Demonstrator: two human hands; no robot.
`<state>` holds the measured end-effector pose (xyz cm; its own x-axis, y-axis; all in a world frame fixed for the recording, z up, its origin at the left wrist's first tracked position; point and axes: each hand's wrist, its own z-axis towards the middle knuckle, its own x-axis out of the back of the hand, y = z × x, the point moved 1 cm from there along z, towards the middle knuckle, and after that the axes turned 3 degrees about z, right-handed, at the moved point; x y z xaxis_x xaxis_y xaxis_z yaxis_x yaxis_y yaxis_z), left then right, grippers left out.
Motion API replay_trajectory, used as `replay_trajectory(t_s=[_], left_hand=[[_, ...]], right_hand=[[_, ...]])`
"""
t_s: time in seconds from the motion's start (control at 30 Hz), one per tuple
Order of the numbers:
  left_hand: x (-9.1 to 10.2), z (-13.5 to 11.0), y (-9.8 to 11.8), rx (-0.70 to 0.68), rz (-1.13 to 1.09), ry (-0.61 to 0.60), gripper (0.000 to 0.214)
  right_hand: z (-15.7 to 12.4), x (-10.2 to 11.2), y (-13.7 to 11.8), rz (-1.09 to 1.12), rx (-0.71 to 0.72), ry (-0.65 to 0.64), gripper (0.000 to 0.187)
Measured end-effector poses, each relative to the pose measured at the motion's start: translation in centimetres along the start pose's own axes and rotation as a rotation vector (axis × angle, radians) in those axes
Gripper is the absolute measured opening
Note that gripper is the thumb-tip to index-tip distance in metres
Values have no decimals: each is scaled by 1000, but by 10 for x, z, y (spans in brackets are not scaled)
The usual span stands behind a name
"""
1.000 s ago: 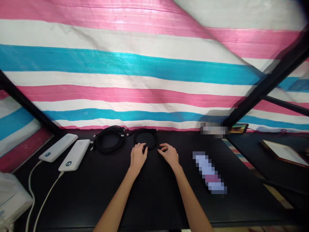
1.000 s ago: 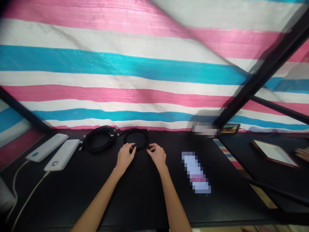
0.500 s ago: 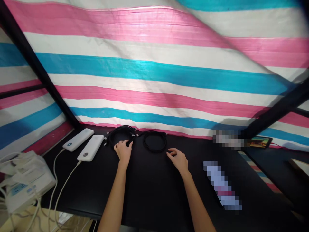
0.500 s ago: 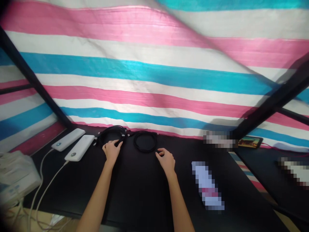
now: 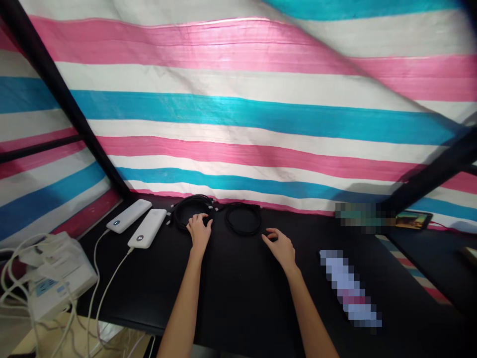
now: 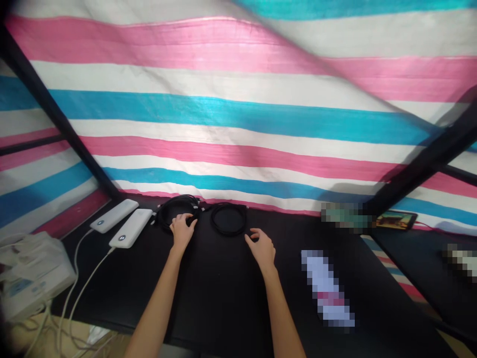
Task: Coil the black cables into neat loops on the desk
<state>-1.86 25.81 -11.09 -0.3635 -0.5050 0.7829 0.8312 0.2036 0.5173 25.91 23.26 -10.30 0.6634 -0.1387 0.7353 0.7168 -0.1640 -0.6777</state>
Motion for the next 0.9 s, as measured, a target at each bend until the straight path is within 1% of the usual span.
replay_trajectory(t_s=[0.13,0.27,0.43,0.67,0.8,0.9], left_hand=[[0,2,-6,-33,15,5,27],[0,4,-7,-73,3,12,20],[1,4,-1,-91,-19,79,23],[4,5,3,-79,-140,153,23],[7,4,4,-89,-209,262,22],[11,5,1,-23,-217,422,28]], right_hand=[[-1,2,-1,13,1,-11,31],[-2,3,-2,16,5,-16,28],[-2,2,-2,14,-6,-19,28],[-2,2,-2,29,-3,-15,27],[-2,1,0,29,-7,-16,26],[-1,0,0,29,-4,-13,25]])
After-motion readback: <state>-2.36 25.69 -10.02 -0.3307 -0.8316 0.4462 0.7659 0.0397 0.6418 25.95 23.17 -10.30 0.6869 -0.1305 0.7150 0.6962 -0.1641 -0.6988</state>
